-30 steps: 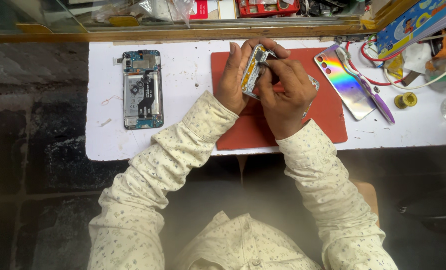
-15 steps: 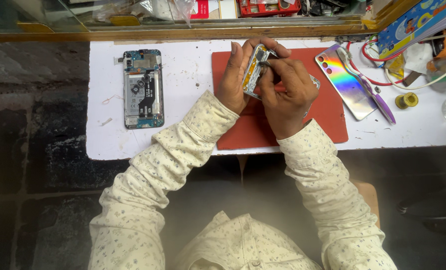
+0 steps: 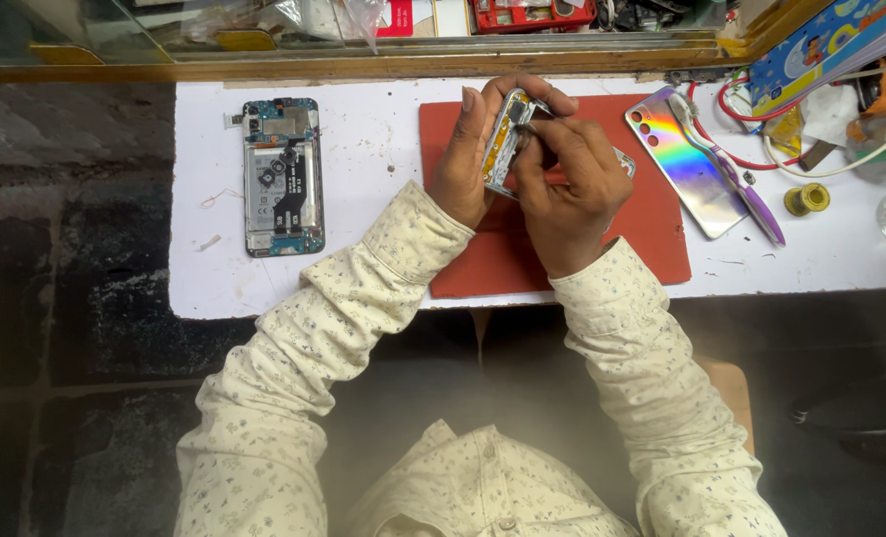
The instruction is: The person sits at a repair bench and disassembles a smartphone, prying the mid-frame away from the display assembly and working around the edges with a small metal pry tool by hand. A second disassembled phone lies on the bench beside the red mat throughout the clip.
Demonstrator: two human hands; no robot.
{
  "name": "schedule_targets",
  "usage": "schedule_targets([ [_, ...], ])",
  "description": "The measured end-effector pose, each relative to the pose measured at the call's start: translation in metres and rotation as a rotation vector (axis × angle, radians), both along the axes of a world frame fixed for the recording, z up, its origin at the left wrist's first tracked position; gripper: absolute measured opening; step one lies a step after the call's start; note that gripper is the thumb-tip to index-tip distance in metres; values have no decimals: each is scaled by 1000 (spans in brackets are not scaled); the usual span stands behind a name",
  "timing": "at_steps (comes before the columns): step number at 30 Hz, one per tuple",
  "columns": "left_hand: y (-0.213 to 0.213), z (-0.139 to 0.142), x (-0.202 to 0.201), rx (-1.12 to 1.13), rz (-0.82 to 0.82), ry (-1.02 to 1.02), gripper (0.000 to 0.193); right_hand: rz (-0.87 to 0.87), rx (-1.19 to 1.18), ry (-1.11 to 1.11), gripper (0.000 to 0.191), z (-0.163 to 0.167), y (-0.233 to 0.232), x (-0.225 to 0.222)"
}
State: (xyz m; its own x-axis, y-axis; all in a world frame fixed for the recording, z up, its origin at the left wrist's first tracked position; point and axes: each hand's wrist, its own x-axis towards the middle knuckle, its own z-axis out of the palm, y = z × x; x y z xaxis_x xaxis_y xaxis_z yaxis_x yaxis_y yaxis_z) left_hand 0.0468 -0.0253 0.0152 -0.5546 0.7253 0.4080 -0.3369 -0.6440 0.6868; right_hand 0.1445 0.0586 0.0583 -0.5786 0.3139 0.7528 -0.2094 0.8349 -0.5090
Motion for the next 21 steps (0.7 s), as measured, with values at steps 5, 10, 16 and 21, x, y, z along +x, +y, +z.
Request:
schedule_targets([
  [5, 1, 3, -1, -3, 15, 1, 81, 12, -23, 1, 15, 0, -2, -1],
  [10, 0, 1, -2, -33, 35, 44, 81, 15, -62, 43, 14, -3, 4, 1],
  [16, 2, -1, -3, -10, 9, -8, 81, 101, -63, 10, 16, -4, 6, 3],
  [21, 2, -1, 0, 3, 11, 18, 80, 36, 3, 10, 16, -1, 0, 1],
])
